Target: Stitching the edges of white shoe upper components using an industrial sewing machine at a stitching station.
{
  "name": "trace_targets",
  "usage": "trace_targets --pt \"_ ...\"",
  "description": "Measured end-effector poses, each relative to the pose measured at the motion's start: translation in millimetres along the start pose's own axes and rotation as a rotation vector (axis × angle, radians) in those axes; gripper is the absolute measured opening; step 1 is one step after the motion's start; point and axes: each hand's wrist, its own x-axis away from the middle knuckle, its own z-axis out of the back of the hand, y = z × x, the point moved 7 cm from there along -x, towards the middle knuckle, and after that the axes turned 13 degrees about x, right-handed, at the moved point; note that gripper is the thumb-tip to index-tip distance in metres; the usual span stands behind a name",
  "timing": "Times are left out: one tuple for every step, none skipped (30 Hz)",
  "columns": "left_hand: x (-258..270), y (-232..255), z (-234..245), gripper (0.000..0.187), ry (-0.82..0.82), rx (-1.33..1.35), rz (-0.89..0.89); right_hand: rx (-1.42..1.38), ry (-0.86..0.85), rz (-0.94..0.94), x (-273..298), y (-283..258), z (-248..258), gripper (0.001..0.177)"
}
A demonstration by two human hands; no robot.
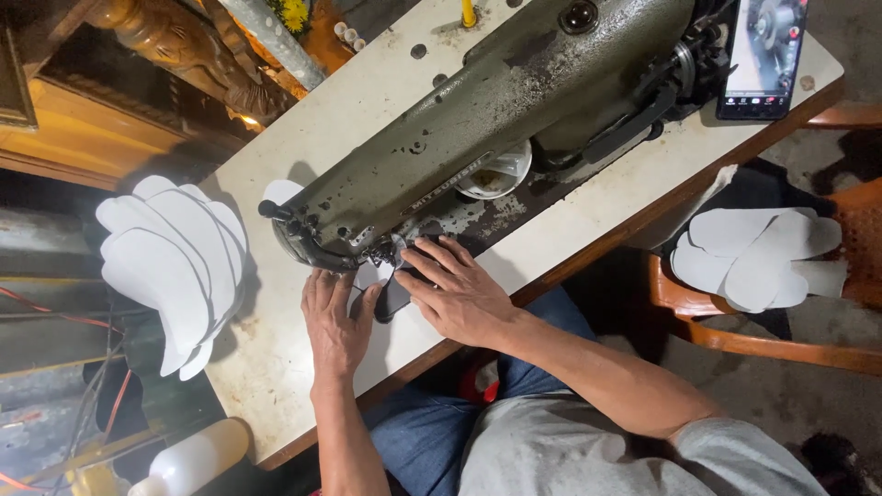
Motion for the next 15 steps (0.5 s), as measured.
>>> trace_targets --pt "-2 3 -1 0.048 0.002 -0.002 0.002 -0.002 0.001 0.003 1 2 -2 0.036" --pt "-2 6 0 0.047 0.002 -0.008 -0.006 0.012 0.018 0.004 1 1 -4 0.036" --pt "-2 8 2 0.047 0.002 -0.013 -0.014 0.026 0.036 0.006 1 0 -6 0.036" --pt "-1 7 2 0.047 0.009 -0.025 -0.001 0.013 0.036 0.019 1 -2 -5 0.036" --pt "0 6 2 0.046 0.002 -0.024 0.005 0.014 0.04 0.014 1 -3 -4 0.036" --pt "0 6 -1 0.045 -0.006 -0.021 0.007 0.02 0.046 0.007 0 -2 -3 0.036" --pt "1 7 2 0.045 0.001 -0.029 0.016 0.011 0.046 0.018 -1 -3 -2 0.036" --pt "2 10 3 0.044 0.016 -0.039 -0.003 0.015 0.043 0.016 -1 -3 -2 0.036" --pt "2 13 4 0.042 0.032 -0.05 -0.022 0.02 0.04 0.015 -1 -3 -1 0.035" --pt "2 15 6 0.042 0.033 -0.05 -0.02 0.019 0.039 0.017 -2 -3 -1 0.035" --pt "2 17 7 0.042 0.031 -0.037 -0.022 0.02 0.041 0.016 -2 -4 0 0.035" --pt "2 20 7 0.041 0.027 -0.024 -0.024 0.021 0.042 0.013 -2 -3 0 0.035" --pt "3 20 7 0.041 0.026 -0.024 -0.024 0.021 0.042 0.012 -1 -3 -1 0.035" --pt "4 21 7 0.042 0.03 -0.035 -0.024 0.024 0.037 0.006 -1 -3 -2 0.035" --pt "5 21 7 0.044 0.033 -0.047 -0.024 0.027 0.031 -0.001 -1 -2 -3 0.036"
